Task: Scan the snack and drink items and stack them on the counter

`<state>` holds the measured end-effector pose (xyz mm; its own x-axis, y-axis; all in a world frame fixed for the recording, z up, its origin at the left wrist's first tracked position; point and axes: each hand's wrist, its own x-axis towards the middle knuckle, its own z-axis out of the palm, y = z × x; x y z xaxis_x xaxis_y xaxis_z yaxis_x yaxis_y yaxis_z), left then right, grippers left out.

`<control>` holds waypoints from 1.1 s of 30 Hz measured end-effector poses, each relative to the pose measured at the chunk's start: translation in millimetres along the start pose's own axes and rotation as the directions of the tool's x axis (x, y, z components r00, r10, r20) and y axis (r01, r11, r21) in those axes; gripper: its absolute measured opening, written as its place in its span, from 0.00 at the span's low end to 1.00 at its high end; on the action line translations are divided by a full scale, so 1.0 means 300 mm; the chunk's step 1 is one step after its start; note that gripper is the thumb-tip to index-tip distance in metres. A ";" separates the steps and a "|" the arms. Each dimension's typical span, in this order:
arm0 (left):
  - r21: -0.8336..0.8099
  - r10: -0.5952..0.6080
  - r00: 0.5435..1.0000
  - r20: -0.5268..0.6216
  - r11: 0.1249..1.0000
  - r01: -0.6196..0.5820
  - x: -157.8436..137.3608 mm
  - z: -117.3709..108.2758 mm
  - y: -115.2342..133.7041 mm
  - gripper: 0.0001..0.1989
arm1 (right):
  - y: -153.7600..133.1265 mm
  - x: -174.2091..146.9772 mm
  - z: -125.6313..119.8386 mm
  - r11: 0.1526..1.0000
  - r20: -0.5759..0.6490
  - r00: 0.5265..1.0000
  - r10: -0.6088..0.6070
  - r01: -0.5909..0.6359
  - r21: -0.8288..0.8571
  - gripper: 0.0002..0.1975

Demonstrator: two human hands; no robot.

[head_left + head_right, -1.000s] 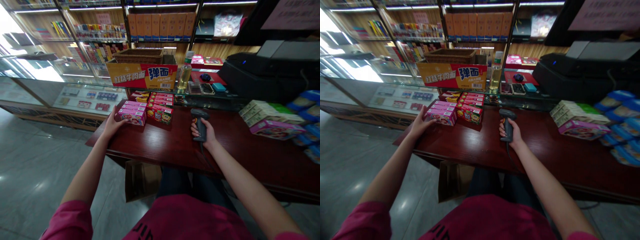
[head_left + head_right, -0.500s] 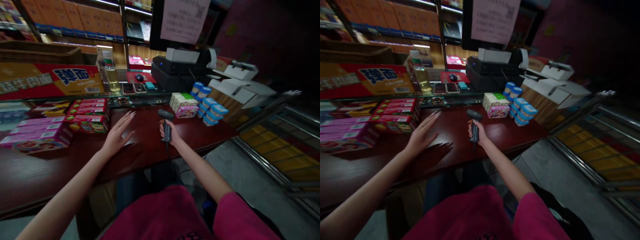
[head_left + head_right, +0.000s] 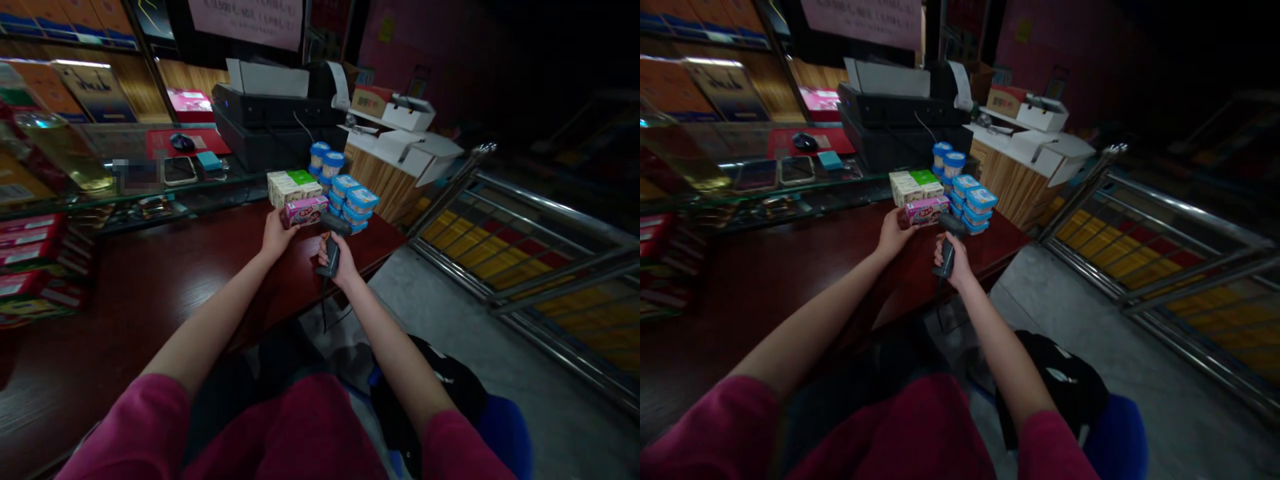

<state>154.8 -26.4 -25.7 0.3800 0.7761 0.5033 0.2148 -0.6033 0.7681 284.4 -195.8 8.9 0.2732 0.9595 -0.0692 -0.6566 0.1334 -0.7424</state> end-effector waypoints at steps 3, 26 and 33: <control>0.039 -0.094 0.993 -0.072 0.995 0.097 0.009 0.025 0.014 0.26 | 0.004 -0.004 -0.001 1.000 0.022 1.000 -0.002 0.002 0.006 0.14; 0.314 0.080 0.995 -0.061 0.948 -0.056 -0.303 -0.509 0.109 0.17 | 0.011 -0.006 0.026 0.933 0.183 0.933 0.311 -0.262 -0.247 0.17; 0.266 0.071 0.992 -0.102 0.963 -0.041 -0.312 -0.519 0.100 0.18 | 0.008 -0.021 0.018 0.948 0.189 0.948 0.257 -0.209 -0.240 0.17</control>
<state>-14.4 -88.5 11.8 0.3004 0.7463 0.5940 0.4307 -0.6618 0.6136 277.4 -200.1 11.1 -0.0428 0.9905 -0.1304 -0.5104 -0.1339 -0.8494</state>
